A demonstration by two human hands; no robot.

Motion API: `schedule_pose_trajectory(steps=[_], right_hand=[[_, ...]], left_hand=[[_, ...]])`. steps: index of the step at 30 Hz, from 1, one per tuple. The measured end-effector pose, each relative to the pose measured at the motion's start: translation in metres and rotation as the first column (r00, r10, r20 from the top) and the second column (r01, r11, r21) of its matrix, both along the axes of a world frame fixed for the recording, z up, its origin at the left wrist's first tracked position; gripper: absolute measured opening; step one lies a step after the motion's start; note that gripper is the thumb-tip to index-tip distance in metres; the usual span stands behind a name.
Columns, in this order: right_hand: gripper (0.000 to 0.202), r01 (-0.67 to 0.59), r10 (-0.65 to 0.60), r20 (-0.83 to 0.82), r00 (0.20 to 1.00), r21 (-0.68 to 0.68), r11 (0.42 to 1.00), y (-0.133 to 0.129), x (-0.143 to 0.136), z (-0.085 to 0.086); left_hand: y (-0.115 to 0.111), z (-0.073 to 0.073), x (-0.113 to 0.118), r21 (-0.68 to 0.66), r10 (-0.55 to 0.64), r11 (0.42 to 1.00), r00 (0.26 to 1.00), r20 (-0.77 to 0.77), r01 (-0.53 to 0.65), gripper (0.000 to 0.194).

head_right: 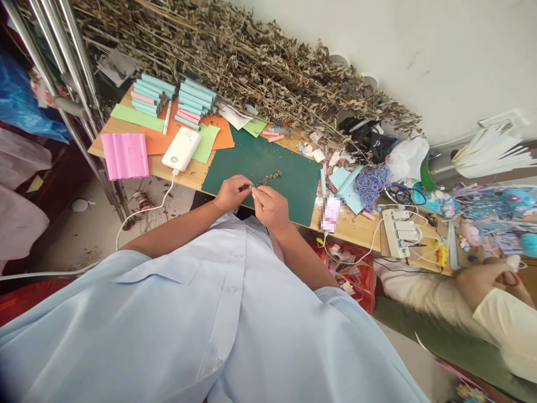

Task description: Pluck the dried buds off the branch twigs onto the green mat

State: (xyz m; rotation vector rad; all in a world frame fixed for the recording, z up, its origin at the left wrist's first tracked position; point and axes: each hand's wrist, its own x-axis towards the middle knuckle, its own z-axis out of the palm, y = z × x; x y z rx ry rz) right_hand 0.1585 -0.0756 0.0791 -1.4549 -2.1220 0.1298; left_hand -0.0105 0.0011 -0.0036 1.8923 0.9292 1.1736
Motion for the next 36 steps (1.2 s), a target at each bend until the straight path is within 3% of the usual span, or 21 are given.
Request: schedule_pose_trajectory(steps=[6,10,25,30,34,36], right_hand=[[0.032,0.028,-0.028,0.018,0.999,-0.016,0.999,0.003,-0.004,0.005],[0.031,0.031,-0.026,0.050,0.998,-0.104,0.994,0.007,-0.006,0.014],[0.027,-0.019,0.090,0.239,0.967,-0.283,0.959,0.033,-0.009,0.036],[0.025,-0.082,0.104,0.083,0.991,-0.234,0.969,0.028,0.000,0.028],[0.022,0.046,-0.074,-0.162,0.984,-0.171,0.984,0.025,0.008,0.008],[0.025,0.065,-0.124,-0.257,0.958,-0.228,0.972,0.027,0.008,-0.003]], left_hand=[[-0.001,0.002,-0.003,0.068,-0.034,0.997,0.999,0.027,0.032,0.013],[0.000,0.002,-0.006,0.110,-0.067,0.992,0.996,0.063,0.060,0.023],[0.008,-0.001,-0.005,0.168,-0.136,0.979,0.983,0.127,0.114,0.017],[0.002,0.001,-0.003,0.138,-0.072,0.988,0.996,0.049,0.065,0.032],[0.002,0.001,-0.001,0.091,-0.063,0.994,0.997,0.037,0.059,0.036],[0.002,0.000,-0.001,0.091,-0.062,0.994,0.997,0.045,0.058,0.036]])
